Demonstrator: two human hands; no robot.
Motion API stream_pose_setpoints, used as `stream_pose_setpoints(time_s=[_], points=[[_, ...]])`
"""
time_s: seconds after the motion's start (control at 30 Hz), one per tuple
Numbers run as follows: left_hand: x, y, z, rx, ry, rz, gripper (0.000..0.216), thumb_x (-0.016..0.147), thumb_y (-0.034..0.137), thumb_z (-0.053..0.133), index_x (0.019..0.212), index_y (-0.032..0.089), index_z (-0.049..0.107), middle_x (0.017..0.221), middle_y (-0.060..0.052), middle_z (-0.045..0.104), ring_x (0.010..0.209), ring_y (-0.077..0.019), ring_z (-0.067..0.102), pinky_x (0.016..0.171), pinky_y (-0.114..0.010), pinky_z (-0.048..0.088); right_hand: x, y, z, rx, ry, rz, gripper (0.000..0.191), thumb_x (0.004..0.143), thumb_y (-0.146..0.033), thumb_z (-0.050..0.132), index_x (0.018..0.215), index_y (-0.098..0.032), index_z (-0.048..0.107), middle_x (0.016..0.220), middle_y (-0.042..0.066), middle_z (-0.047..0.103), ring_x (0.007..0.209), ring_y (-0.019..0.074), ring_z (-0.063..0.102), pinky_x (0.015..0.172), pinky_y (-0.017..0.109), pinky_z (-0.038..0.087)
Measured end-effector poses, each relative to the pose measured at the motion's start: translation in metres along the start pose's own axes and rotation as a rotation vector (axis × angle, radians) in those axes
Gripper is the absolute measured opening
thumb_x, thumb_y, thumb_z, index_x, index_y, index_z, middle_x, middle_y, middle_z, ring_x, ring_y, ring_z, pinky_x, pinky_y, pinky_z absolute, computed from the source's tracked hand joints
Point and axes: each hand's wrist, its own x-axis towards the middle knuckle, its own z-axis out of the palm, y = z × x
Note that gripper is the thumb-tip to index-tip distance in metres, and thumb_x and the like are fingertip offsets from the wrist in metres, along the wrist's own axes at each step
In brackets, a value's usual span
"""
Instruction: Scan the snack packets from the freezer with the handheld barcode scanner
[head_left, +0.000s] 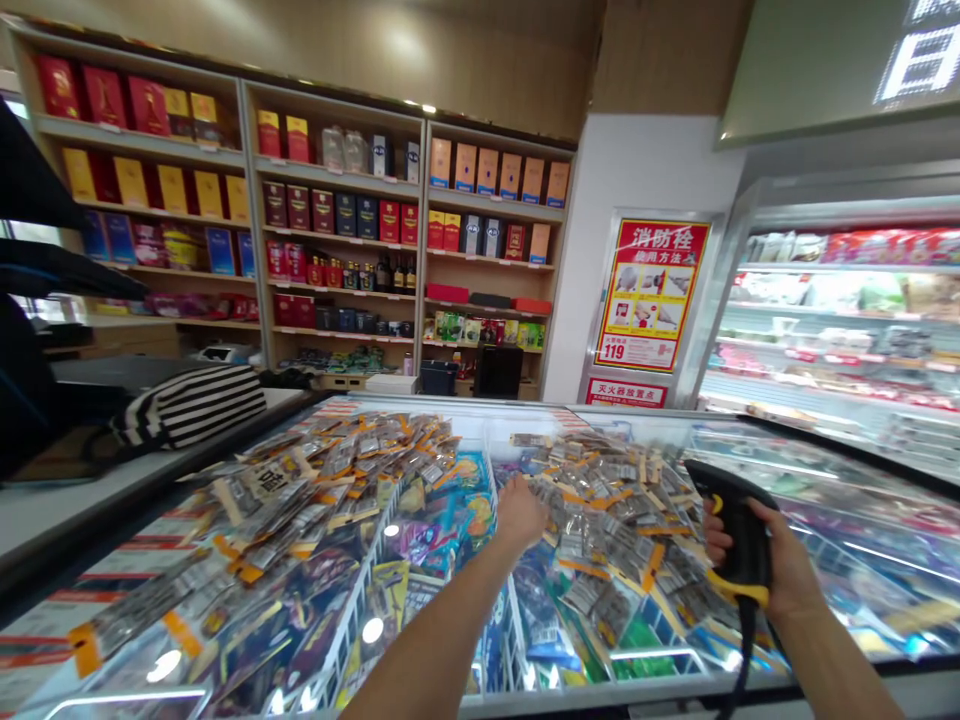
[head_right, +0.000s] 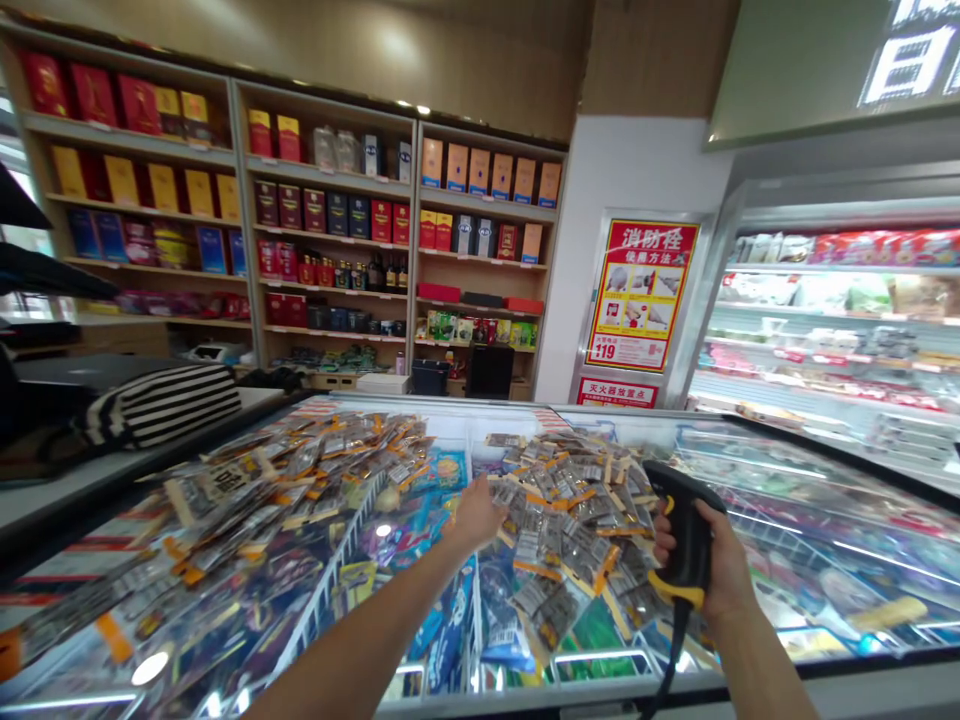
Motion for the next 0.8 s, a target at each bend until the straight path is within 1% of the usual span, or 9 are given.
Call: stream_pose_setpoints(time_s=[0.13, 0.2, 0.27, 0.37, 0.47, 0.57, 0.63, 0.73, 0.8], points=[[0.009, -0.052, -0.035, 0.102, 0.101, -0.076, 0.049, 0.077, 0.033, 0.041, 0.119, 0.012, 0.031, 0.128, -0.013, 0.03, 0.116, -0.0251, 0.026, 0.092, -0.044, 0.021, -0.001, 0.012, 0.017, -0.005, -0.031, 0.028, 0.02, 0.068, -0.032, 0.042, 0.075, -0.016, 0.053, 0.056, 0.001, 0.045, 0.042, 0.0089, 0.041, 0.036, 0.022, 0.039], [0.007, -0.076, -0.051, 0.145, 0.087, -0.085, 0.048, 0.076, 0.032, 0.042, 0.12, 0.014, 0.032, 0.129, -0.012, 0.029, 0.118, -0.0262, 0.023, 0.093, -0.048, 0.016, -0.001, 0.018, 0.028, -0.024, -0.072, 0.043, 0.02, 0.069, -0.033, 0.042, 0.075, -0.017, 0.053, 0.056, 0.001, 0.045, 0.041, 0.009, 0.041, 0.035, 0.022, 0.038], [0.0, -0.091, -0.061, 0.179, 0.05, -0.052, 0.046, 0.075, 0.032, 0.044, 0.117, 0.014, 0.037, 0.127, -0.011, 0.033, 0.118, -0.0254, 0.024, 0.094, -0.049, 0.013, -0.002, 0.026, 0.041, -0.052, -0.117, 0.066, 0.021, 0.069, -0.034, 0.042, 0.074, -0.017, 0.053, 0.055, 0.001, 0.045, 0.041, 0.0092, 0.041, 0.036, 0.022, 0.037], [-0.014, -0.096, -0.065, 0.208, 0.002, 0.011, 0.041, 0.075, 0.035, 0.045, 0.111, 0.015, 0.043, 0.122, -0.009, 0.04, 0.114, -0.0232, 0.03, 0.094, -0.047, 0.015, -0.003, 0.038, 0.063, -0.081, -0.176, 0.075, 0.022, 0.069, -0.036, 0.043, 0.075, -0.017, 0.053, 0.054, 0.0, 0.046, 0.04, 0.0089, 0.04, 0.036, 0.022, 0.036], [-0.024, -0.091, -0.069, 0.21, -0.032, 0.019, 0.033, 0.076, 0.035, 0.044, 0.102, 0.015, 0.05, 0.107, -0.007, 0.051, 0.101, -0.0198, 0.044, 0.089, -0.045, 0.027, -0.005, 0.052, 0.084, -0.092, -0.208, 0.093, 0.022, 0.069, -0.036, 0.043, 0.073, -0.016, 0.053, 0.054, 0.0, 0.047, 0.039, 0.0083, 0.04, 0.035, 0.021, 0.035], [-0.028, -0.093, -0.078, 0.196, -0.026, -0.047, 0.028, 0.077, 0.034, 0.043, 0.093, 0.014, 0.053, 0.094, -0.005, 0.056, 0.087, -0.0165, 0.051, 0.079, -0.04, 0.037, -0.01, 0.064, 0.102, -0.098, -0.25, 0.134, 0.023, 0.07, -0.037, 0.042, 0.073, -0.017, 0.052, 0.053, 0.0, 0.048, 0.038, 0.0081, 0.04, 0.035, 0.021, 0.035], [-0.029, -0.097, -0.084, 0.184, 0.02, -0.114, 0.029, 0.076, 0.035, 0.044, 0.094, 0.014, 0.052, 0.096, -0.006, 0.054, 0.089, -0.0172, 0.05, 0.077, -0.039, 0.039, -0.013, 0.07, 0.11, -0.109, -0.279, 0.162, 0.023, 0.071, -0.037, 0.041, 0.072, -0.017, 0.052, 0.053, -0.001, 0.049, 0.038, 0.0081, 0.041, 0.035, 0.021, 0.034], [-0.025, -0.104, -0.087, 0.147, 0.092, -0.21, 0.035, 0.073, 0.037, 0.047, 0.099, 0.013, 0.049, 0.103, -0.008, 0.05, 0.097, -0.0205, 0.045, 0.081, -0.042, 0.036, -0.017, 0.077, 0.118, -0.14, -0.283, 0.19, 0.025, 0.07, -0.04, 0.042, 0.071, -0.016, 0.051, 0.052, -0.001, 0.049, 0.037, 0.0081, 0.041, 0.033, 0.021, 0.034], [-0.02, -0.107, -0.085, 0.093, 0.09, -0.253, 0.035, 0.073, 0.036, 0.048, 0.099, 0.013, 0.049, 0.102, -0.008, 0.051, 0.096, -0.02, 0.047, 0.08, -0.042, 0.036, -0.02, 0.081, 0.122, -0.154, -0.285, 0.197, 0.027, 0.07, -0.041, 0.042, 0.073, -0.016, 0.052, 0.052, -0.001, 0.05, 0.037, 0.008, 0.041, 0.033, 0.02, 0.033]])
